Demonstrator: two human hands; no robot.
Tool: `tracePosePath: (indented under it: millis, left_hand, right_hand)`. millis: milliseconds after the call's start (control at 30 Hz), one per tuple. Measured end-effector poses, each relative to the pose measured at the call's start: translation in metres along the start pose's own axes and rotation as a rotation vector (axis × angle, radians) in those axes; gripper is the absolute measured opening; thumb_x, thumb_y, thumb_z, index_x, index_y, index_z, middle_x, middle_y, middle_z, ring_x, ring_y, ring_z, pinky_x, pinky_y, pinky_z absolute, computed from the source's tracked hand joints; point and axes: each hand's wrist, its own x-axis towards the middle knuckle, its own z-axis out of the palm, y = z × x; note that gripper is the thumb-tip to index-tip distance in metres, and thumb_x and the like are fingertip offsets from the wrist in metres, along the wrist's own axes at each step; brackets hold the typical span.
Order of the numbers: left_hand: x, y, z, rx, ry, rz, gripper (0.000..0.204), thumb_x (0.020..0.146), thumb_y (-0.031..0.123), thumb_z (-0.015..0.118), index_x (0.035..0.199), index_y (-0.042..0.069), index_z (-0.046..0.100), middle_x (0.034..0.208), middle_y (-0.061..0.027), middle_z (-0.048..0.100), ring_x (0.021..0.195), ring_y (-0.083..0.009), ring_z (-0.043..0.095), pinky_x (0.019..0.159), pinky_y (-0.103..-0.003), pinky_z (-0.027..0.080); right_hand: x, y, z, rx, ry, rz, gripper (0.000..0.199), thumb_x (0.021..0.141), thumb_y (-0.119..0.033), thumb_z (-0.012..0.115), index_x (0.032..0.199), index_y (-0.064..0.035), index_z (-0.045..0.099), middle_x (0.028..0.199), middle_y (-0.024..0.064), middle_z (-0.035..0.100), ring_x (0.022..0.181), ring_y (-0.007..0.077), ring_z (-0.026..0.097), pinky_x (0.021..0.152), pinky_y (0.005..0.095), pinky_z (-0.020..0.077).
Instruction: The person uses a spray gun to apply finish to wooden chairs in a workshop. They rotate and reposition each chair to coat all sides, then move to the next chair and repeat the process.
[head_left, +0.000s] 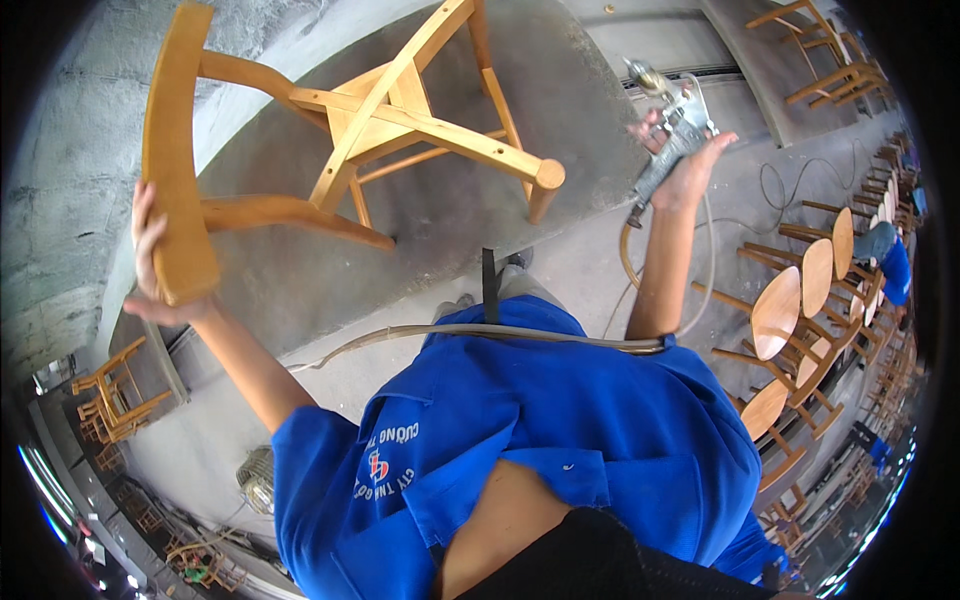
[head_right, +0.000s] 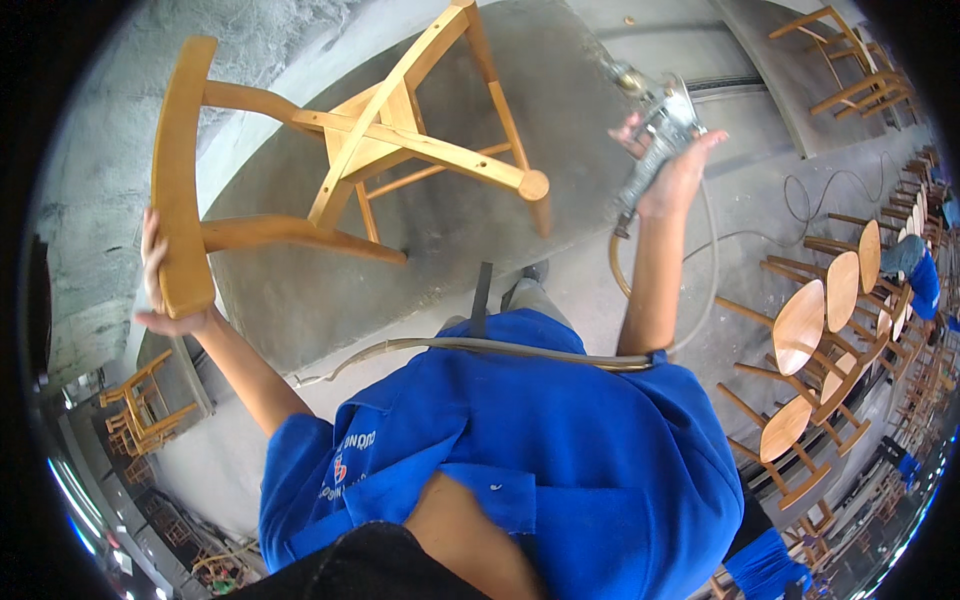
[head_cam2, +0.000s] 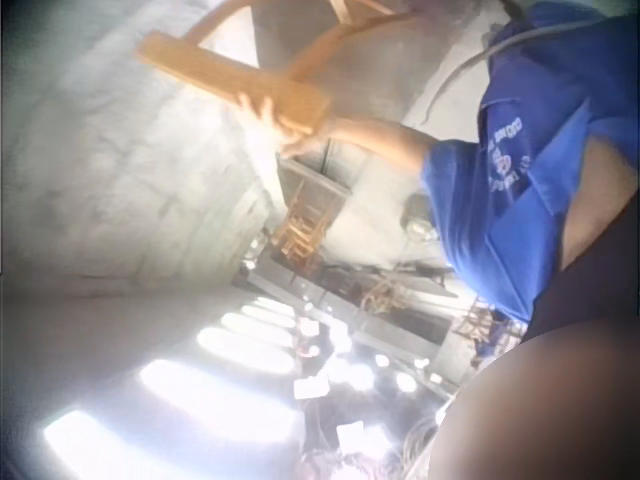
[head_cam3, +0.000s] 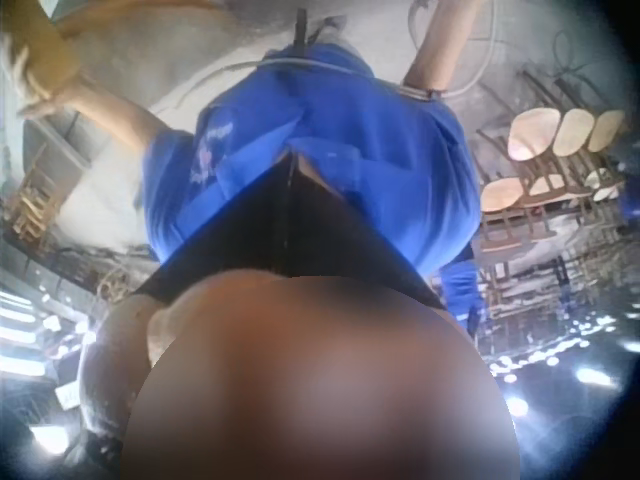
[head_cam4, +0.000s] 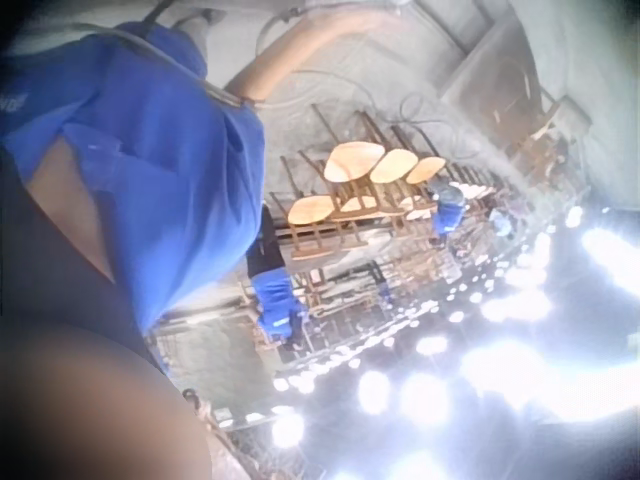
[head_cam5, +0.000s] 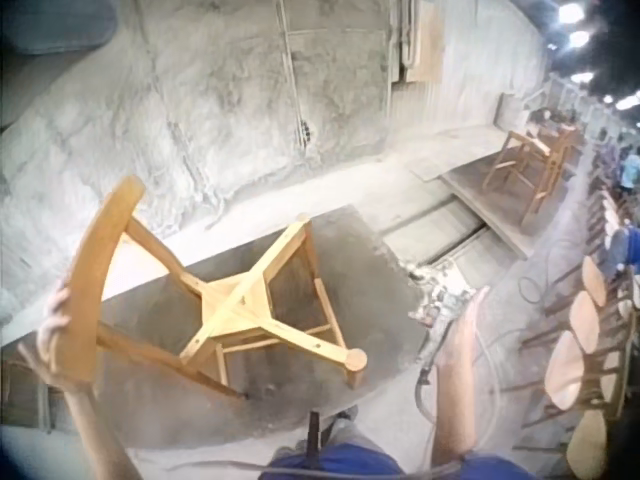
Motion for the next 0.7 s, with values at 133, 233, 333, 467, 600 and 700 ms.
tracePosePath:
  millis: [133,233,333,467,600,700]
  left_hand:
    - [-0.017,0.015,-0.011,-0.052,0.073,-0.002,0.068,0.094,0.055,0.018,0.081,0.003,0.06,0.106,-0.021,0.062,0.131,-0.0507,0.041,0.108,-0.068,0.033]
    - [-0.014,0.014,-0.016,-0.043,0.167,-0.076,0.058,0.093,0.05,0.022,0.07,0.006,0.052,0.097,-0.0173,0.06,0.131,-0.0506,0.041,0.106,-0.068,0.034]
    - [-0.01,0.013,-0.018,-0.056,0.163,-0.066,0.059,0.093,0.05,0.021,0.069,0.006,0.052,0.096,-0.0174,0.06,0.13,-0.0496,0.042,0.103,-0.069,0.038]
    - [0.0,0.016,-0.014,-0.126,0.186,-0.141,0.061,0.093,0.052,0.022,0.071,0.006,0.055,0.099,-0.0187,0.061,0.13,-0.0501,0.043,0.102,-0.068,0.04]
    - [0.022,0.019,0.002,-0.011,0.544,-0.306,0.063,0.09,0.049,0.033,0.103,-0.007,0.061,0.116,-0.0251,0.063,0.116,-0.0369,0.057,0.101,-0.051,0.043]
    - [0.041,0.002,0.044,0.091,0.519,-0.164,0.049,0.095,0.04,0.036,0.093,-0.002,0.061,0.096,-0.0172,0.062,0.096,-0.0276,0.058,0.086,-0.043,0.045]
  right_hand:
    - [0.037,0.036,0.015,0.111,-0.124,0.119,0.084,0.094,-0.072,0.032,0.123,0.0047,0.048,0.086,0.0167,0.061,0.071,0.0247,0.063,0.068,0.0453,0.0581]
    - [0.05,0.085,-0.001,-0.049,0.15,0.299,0.082,0.095,-0.071,0.031,0.121,0.0056,0.049,0.082,0.0168,0.06,0.064,0.0243,0.061,0.064,0.0449,0.0579]
    - [0.05,0.134,-0.041,-0.134,0.237,0.403,0.078,0.096,-0.07,0.031,0.119,0.0029,0.048,0.079,0.0162,0.061,0.061,0.025,0.061,0.063,0.0455,0.0571]
    - [0.034,0.173,-0.104,-0.207,0.457,0.493,0.082,0.096,-0.068,0.035,0.131,0.0058,0.045,0.089,0.0198,0.063,0.065,0.0258,0.063,0.063,0.0434,0.0573]
    - [0.02,0.171,-0.132,-0.341,0.429,0.451,0.089,0.095,-0.07,0.035,0.144,0.0047,0.036,0.117,0.0206,0.064,0.085,0.0321,0.067,0.077,0.0441,0.056]
    - [0.002,0.154,-0.143,-0.445,0.386,0.526,0.09,0.096,-0.071,0.031,0.138,0.0073,0.043,0.103,0.0195,0.066,0.077,0.0275,0.063,0.064,0.0378,0.0548]
